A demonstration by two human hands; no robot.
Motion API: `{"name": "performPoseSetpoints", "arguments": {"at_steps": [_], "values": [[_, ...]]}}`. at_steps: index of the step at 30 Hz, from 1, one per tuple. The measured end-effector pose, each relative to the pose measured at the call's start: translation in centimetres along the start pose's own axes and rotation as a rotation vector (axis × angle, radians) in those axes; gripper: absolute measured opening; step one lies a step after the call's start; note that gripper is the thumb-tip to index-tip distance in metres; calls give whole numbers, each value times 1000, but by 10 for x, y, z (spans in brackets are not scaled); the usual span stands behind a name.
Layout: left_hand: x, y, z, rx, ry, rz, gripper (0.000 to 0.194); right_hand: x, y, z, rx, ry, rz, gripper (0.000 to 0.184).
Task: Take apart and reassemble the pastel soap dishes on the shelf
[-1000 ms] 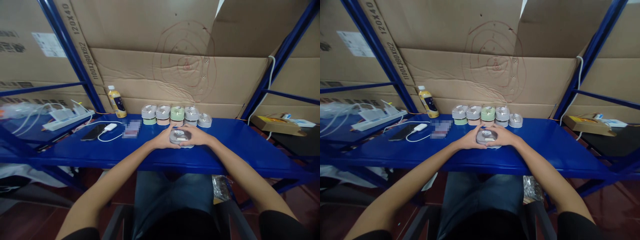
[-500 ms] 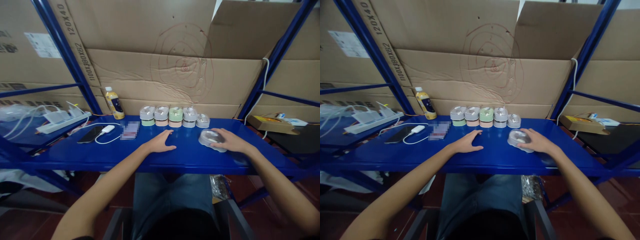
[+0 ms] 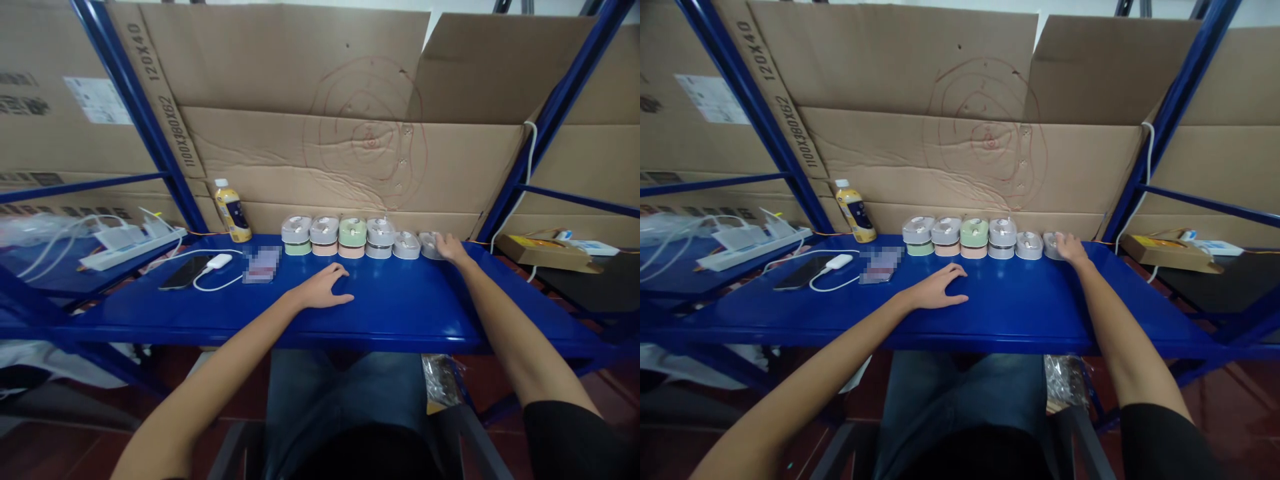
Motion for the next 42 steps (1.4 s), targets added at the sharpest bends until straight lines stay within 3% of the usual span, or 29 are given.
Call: {"name": "performPoseSetpoints", "arguments": {"at_steps": [3,6,9,11,14,16,19,22,26,32,36,42], "values": [[0,1,0,5,0,1,71,-11,-4,-5,13,-14,29,65],[1,1,0,5,-15,8,70,-23,8,-10,11,15,133,71],[1,0,-2,5,-29,12,69,-37,19,-33,14,317,189,74],[1,0,-3,1,-33,11,69,-50,17,-54,-4,539,109,74],[1,-1,-4,-24,-35,27,66,-70,12,-77,-53,646,-66,76],[1,-1,-4,-35,-37,40,65,-82,16,-86,-91,661,-102,72],[1,-2,-4,-25,-47,31,66,-97,36,-94,-138,626,4,61],[2,-2,-4,2,-46,8,68,-107,52,-96,-144,468,105,73],[2,-1,-4,-6,-23,14,68,-113,41,-100,-142,376,-27,87],[2,-1,-4,-3,-31,4,68,-116,32,-99,-220,410,17,57],[2,-1,-3,-26,-32,22,66,-128,47,-88,-255,325,-7,58],[1,-1,-3,-36,1,62,78,-154,67,-87,30,545,-65,67]]}}
Point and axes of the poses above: each hand's wrist, its own x-axis towards the middle knuckle, its own y-axis out of the back of the hand, z = x × y, the point moved 3 cm from there along x, towards the middle knuckle, and after that the axes turned 12 degrees about z, right-handed, at the moved point
